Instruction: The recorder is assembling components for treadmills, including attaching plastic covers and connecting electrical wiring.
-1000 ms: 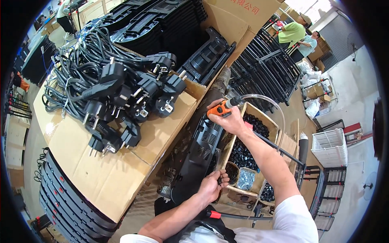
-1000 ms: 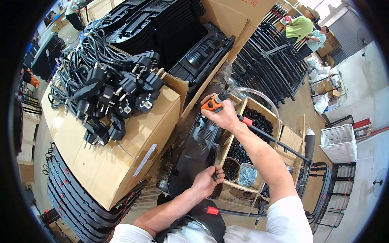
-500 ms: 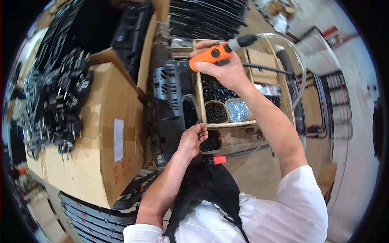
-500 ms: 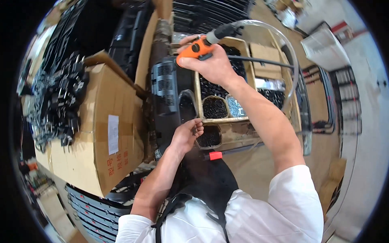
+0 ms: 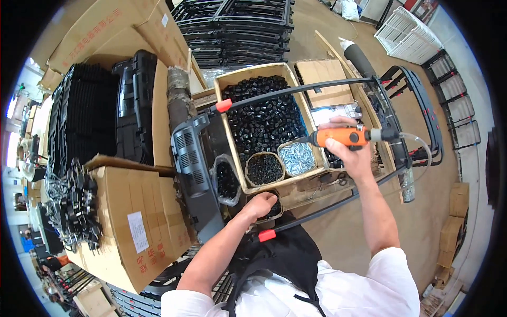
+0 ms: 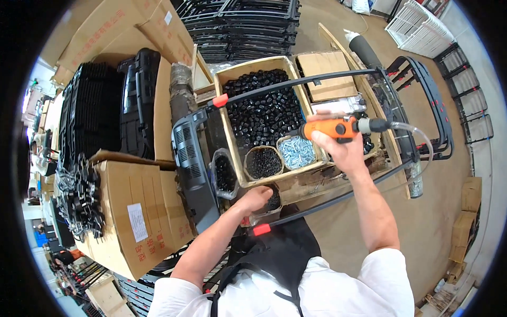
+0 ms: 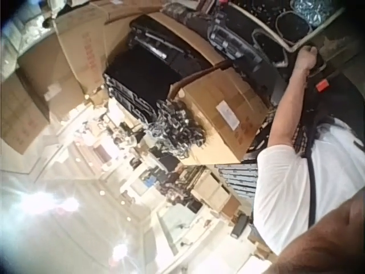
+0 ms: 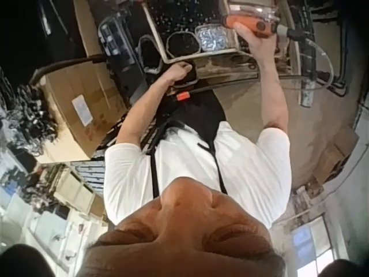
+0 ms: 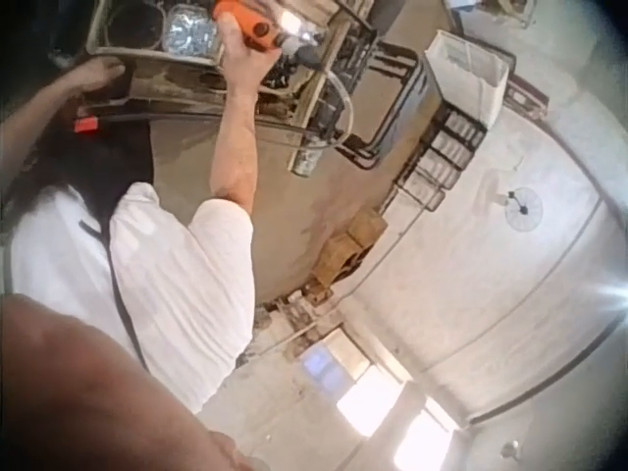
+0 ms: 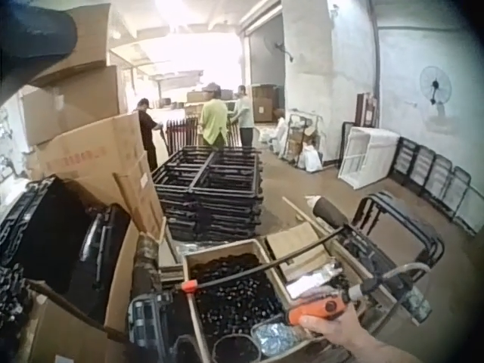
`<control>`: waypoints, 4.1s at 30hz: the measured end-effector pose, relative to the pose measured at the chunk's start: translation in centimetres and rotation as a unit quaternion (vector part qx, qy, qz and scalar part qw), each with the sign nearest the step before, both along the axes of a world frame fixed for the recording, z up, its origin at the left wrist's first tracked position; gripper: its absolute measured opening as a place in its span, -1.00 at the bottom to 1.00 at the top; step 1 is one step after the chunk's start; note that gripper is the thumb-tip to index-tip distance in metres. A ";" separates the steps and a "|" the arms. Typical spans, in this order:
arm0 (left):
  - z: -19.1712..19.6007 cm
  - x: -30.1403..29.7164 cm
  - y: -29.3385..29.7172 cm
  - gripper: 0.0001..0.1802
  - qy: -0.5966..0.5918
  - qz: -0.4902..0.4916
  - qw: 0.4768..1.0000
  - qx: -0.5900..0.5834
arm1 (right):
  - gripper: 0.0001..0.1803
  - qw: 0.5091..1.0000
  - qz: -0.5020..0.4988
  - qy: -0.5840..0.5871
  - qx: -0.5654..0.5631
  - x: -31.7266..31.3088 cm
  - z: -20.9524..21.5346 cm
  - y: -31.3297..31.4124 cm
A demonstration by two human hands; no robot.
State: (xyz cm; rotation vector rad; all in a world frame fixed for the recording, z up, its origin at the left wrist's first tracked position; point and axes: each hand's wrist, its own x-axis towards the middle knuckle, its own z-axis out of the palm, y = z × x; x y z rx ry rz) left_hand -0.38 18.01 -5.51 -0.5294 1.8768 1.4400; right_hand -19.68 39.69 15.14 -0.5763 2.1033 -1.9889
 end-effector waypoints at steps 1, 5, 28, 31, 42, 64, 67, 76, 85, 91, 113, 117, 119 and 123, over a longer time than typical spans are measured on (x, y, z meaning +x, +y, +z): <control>2.5 -2.2 0.3 -0.45 -0.059 0.018 0.997 0.042 | -0.43 0.999 -0.024 -0.024 -0.004 -0.6 -1.6 1.2; -0.7 -8.1 -2.3 -0.63 0.243 0.090 0.940 -0.220 | -0.45 0.993 -0.023 -0.111 -0.021 -2.8 -6.4 1.0; -7.2 -21.6 -4.8 -0.86 0.199 -0.194 0.799 -0.533 | -0.42 0.985 -0.043 -0.148 0.074 -13.9 -28.0 -10.0; -4.7 -20.3 -6.2 -0.71 0.265 -0.032 0.847 -0.460 | -0.49 0.954 0.020 -0.136 0.266 -14.7 -26.1 -10.2; 2.8 -14.1 -6.0 -0.70 0.184 0.411 0.777 0.439 | -0.55 0.854 0.153 0.051 0.495 -5.2 -25.6 -4.9; 4.5 -4.4 -2.0 -0.66 0.135 0.455 0.790 0.388 | -0.75 0.834 0.201 -0.506 -0.088 -3.9 -18.3 -0.5; 5.7 -2.7 -1.5 -0.68 0.138 0.460 0.784 0.392 | -0.80 0.814 0.224 -0.524 -0.118 -2.8 -17.4 -2.9; 7.5 2.2 -2.5 -0.69 0.175 0.502 0.772 0.348 | -0.81 0.910 0.322 0.149 0.216 3.2 -9.0 -12.0; 8.3 7.2 -3.6 -0.73 0.187 0.524 0.751 0.356 | -0.84 0.840 0.418 0.290 0.188 8.0 -8.4 -16.0; 6.7 12.3 -3.7 -0.73 0.179 0.615 0.685 0.346 | -0.73 0.785 0.459 0.367 0.197 13.2 -7.1 -18.7; 7.2 26.0 -6.2 -0.60 0.247 0.640 0.667 0.291 | -0.57 0.760 0.429 0.381 0.304 23.1 -10.7 -27.6; 8.2 24.2 -7.1 -0.61 0.243 0.609 0.701 0.279 | -0.50 0.858 0.410 0.109 0.290 20.2 -12.5 -26.5; 8.2 22.8 -7.4 -0.61 0.238 0.605 0.711 0.267 | -0.47 0.852 0.409 -0.294 0.143 19.2 -11.7 -26.3; 7.9 18.8 -8.7 -0.61 0.217 0.571 0.747 0.262 | -0.51 0.892 0.401 -0.195 0.076 19.1 -9.8 -26.7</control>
